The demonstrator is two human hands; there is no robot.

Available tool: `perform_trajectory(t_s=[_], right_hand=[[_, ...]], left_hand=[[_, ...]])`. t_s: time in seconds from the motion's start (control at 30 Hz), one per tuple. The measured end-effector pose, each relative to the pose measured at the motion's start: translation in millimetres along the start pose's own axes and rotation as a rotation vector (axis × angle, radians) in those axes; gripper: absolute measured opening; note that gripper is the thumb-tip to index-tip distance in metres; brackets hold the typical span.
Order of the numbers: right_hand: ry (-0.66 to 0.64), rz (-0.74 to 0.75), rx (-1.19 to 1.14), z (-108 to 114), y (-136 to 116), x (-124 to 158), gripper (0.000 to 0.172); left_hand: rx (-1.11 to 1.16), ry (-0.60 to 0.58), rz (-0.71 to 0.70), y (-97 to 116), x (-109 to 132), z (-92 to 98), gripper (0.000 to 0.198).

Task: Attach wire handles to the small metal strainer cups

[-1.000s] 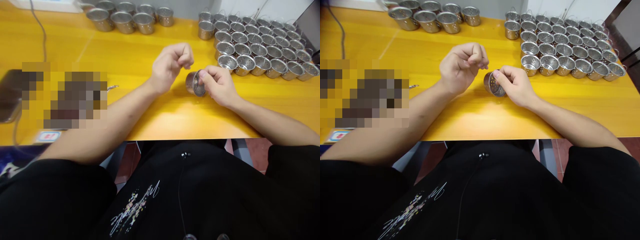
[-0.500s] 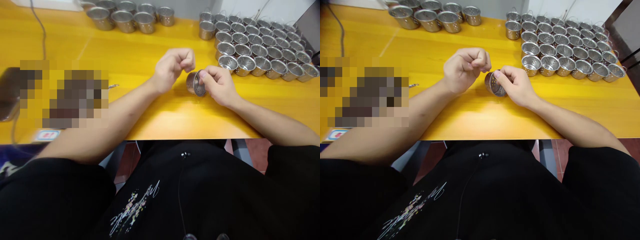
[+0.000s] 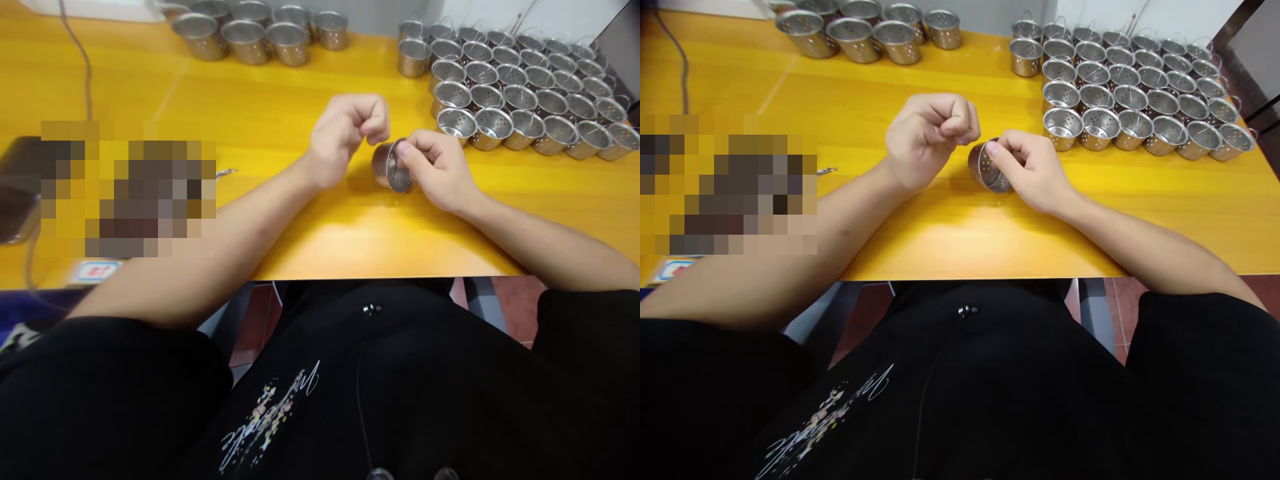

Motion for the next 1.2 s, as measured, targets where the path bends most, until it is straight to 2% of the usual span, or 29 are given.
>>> perform_trajectory(t_s=[0.17,0.33,0.4,0.5,0.6,0.67,0.8,0.93,1.1,1.2], right_hand=[[-0.002,0.006,0.040,0,-6,2,0.065],[0.003,0.097,0.146,2,-21,7,0.057],[-0.027,0.185,0.227,-1,-30,10,0.055],[-0.049,0.412,0.355,-8,-48,20,0.053],[-0.036,0.648,0.431,-15,-69,34,0.050],[-0.046,0.728,0.496,-20,-76,40,0.050],[-0.089,0.780,0.645,-30,-77,46,0.050],[-0.161,0.746,0.751,-34,-66,46,0.049],[-0.194,0.721,0.728,-33,-62,46,0.046],[-0.206,0.707,0.720,-34,-61,46,0.048]], left_hand=[[-0.024,-0.010,0.023,-8,-1,-4.3,0.062],[0.030,-0.009,-0.057,2,-3,-5.4,0.062],[0.033,-0.015,-0.084,5,-4,-7.4,0.065],[0.047,-0.065,-0.132,13,-4,-15.6,0.067],[0.050,-0.097,-0.111,22,-2,-22.9,0.054],[0.062,-0.111,-0.092,26,0,-26.7,0.049],[0.096,-0.164,-0.122,29,3,-33.1,0.051],[0.096,-0.186,-0.116,27,2,-35.7,0.053],[0.110,-0.120,-0.119,33,3,-31.6,0.050],[0.078,-0.143,-0.115,27,4,-32.8,0.046]])
Point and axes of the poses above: each hand's wrist, its own x-axis away from the middle knuckle, its own z-axis out of the back of the hand, y = z × x, the point moved 10 cm from there along -x, towards the middle knuckle, and after that the axes turned 1 degree about -y, right-handed, at the moved point
